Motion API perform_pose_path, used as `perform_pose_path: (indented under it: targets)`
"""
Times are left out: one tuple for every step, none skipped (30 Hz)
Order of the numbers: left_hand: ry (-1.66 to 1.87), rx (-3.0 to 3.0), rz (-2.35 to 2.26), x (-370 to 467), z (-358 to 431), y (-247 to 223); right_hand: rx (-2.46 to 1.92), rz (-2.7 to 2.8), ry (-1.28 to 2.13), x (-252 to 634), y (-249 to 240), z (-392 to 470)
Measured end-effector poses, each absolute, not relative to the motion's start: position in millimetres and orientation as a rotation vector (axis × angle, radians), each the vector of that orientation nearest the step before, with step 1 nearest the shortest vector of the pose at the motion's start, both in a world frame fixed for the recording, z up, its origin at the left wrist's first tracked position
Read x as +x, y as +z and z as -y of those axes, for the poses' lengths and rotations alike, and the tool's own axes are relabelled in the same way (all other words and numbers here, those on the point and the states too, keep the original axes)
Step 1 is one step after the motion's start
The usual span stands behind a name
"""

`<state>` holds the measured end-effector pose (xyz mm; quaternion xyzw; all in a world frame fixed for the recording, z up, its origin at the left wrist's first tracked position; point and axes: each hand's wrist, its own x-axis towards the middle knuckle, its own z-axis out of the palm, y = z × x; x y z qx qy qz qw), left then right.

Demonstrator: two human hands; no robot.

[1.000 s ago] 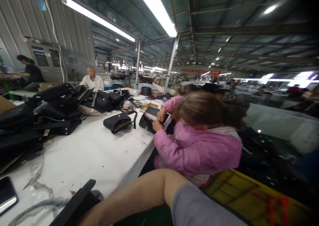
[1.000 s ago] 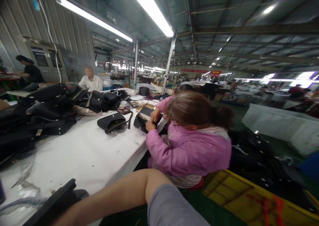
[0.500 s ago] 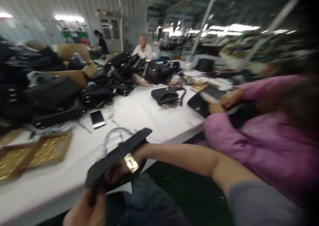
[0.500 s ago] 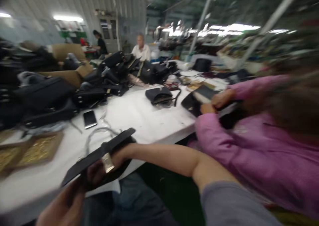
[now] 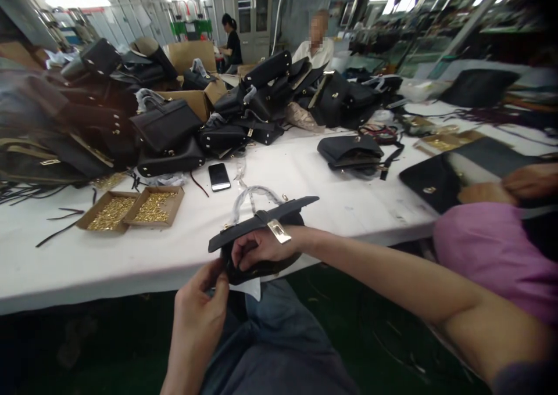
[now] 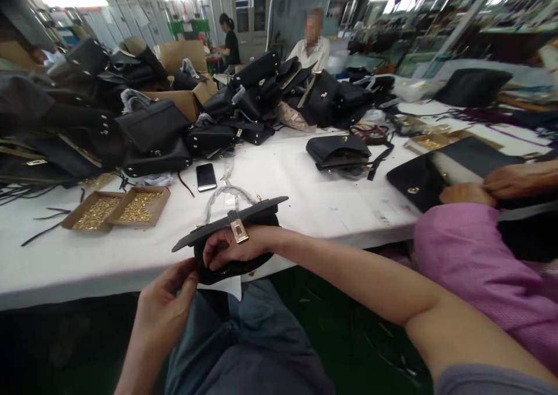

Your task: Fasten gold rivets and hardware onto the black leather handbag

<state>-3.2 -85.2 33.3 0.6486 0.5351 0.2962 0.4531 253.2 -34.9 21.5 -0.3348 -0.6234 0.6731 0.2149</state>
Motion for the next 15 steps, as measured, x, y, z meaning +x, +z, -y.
perform_pose_path:
  targets:
    - [0.74, 1.603, -1.323, -3.2, 83.9, 33.8, -0.932, 1.717, 1.846, 252.7, 20.8, 35.6]
    - [0.751, 1.605, -1.327, -2.9, 82.6, 34.4, -0.94, 1.709, 1.811, 251.7, 19.8, 37.0]
    - [0.761, 1.607, -1.335, -2.5, 81.5, 35.1, -0.95, 1.706, 1.767, 250.5, 18.6, 38.9]
    - [0.771, 1.608, -1.343, -2.0, 80.5, 35.8, -0.961, 1.705, 1.725, 249.1, 17.3, 40.8]
    - [0.781, 1.607, -1.351, -1.4, 79.7, 36.6, -0.971, 1.706, 1.689, 247.8, 16.3, 42.7]
    - [0.789, 1.604, -1.357, -0.8, 79.0, 37.6, -0.982, 1.705, 1.654, 246.8, 15.6, 44.3]
    - [0.792, 1.602, -1.357, -0.2, 78.6, 38.9, -0.989, 1.703, 1.629, 246.0, 15.6, 45.4]
    - [0.794, 1.604, -1.354, 0.5, 78.6, 40.4, -0.991, 1.701, 1.617, 245.6, 16.5, 46.0]
    - [0.793, 1.613, -1.352, 1.3, 78.9, 42.1, -0.987, 1.704, 1.621, 245.5, 18.2, 46.1]
    - [0.791, 1.632, -1.356, 2.2, 79.8, 44.1, -0.982, 1.711, 1.637, 245.7, 20.7, 45.7]
    - [0.783, 1.665, -1.373, 3.4, 81.1, 46.2, -0.982, 1.727, 1.654, 245.9, 23.7, 45.1]
    - [0.764, 1.715, -1.401, 4.7, 82.9, 48.3, -0.991, 1.75, 1.663, 246.2, 27.0, 44.4]
    - [0.722, 1.783, -1.442, 6.2, 85.0, 50.2, -1.007, 1.774, 1.657, 246.4, 30.1, 43.8]
    - [0.656, 1.863, -1.487, 7.7, 87.4, 51.6, -1.027, 1.793, 1.632, 246.5, 32.8, 43.4]
    - [0.574, 1.947, -1.527, 9.1, 90.0, 52.6, -1.042, 1.806, 1.609, 246.5, 34.9, 43.3]
